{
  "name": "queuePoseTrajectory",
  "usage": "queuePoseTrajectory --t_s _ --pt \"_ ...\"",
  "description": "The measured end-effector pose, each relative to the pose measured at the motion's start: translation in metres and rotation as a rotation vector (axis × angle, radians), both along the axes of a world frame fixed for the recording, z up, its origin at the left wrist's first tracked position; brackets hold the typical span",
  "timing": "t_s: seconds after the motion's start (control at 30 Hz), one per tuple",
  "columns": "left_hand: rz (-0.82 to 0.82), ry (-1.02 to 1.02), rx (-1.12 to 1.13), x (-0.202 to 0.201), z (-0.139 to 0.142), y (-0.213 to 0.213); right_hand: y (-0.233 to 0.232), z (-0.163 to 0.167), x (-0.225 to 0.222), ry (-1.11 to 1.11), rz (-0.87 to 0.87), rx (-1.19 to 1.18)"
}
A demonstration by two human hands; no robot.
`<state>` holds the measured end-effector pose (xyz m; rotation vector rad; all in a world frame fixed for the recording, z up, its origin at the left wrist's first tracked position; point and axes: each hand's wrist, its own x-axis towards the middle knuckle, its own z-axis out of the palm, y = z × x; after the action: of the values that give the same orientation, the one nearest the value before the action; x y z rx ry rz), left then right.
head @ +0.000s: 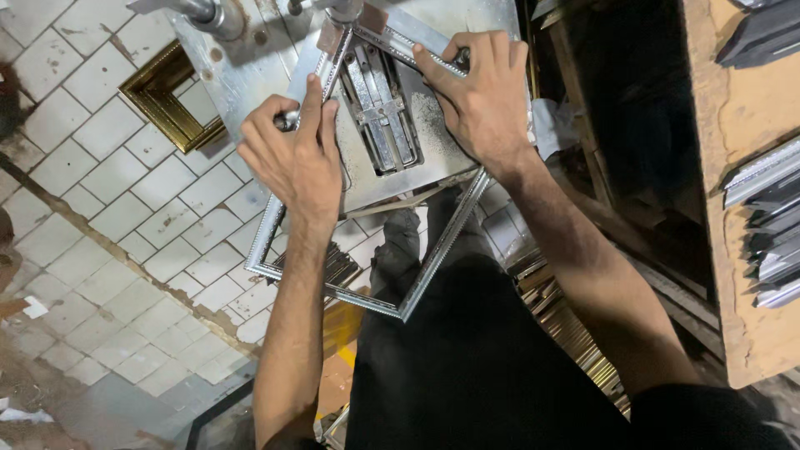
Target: The person assembles multiple silver picture frames by joining four mitered pieces at a corner-joint machine. They repeatedly pick frame pieces from a nearby table, align them in the machine, press the handle to join corners, and stack the completed frames on the floor.
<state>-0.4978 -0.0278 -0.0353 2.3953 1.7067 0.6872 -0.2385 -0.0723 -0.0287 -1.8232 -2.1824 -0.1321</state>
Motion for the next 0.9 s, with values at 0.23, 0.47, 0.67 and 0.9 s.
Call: queuePoseTrajectory --t_s 0.23,0.47,0.67,0.9 --pt "0.013 0.012 -0.009 -0.002 -0.004 0.0 0.003 0.009 -0.002 0.007 0.011 0.019" --pt "0.012 0.006 0.121 -0.002 -0.017 0.012 0.005 0.0 0.0 0.071 0.017 0.087" --pt "0.057 -0.204 -0.07 -0.001 -0.016 0.012 0.01 0.001 -0.001 0.201 0.029 0.127" --pt "0.08 -0.189 -0.063 0.001 -0.012 0.01 0.015 0.003 -0.003 0.163 0.027 0.0"
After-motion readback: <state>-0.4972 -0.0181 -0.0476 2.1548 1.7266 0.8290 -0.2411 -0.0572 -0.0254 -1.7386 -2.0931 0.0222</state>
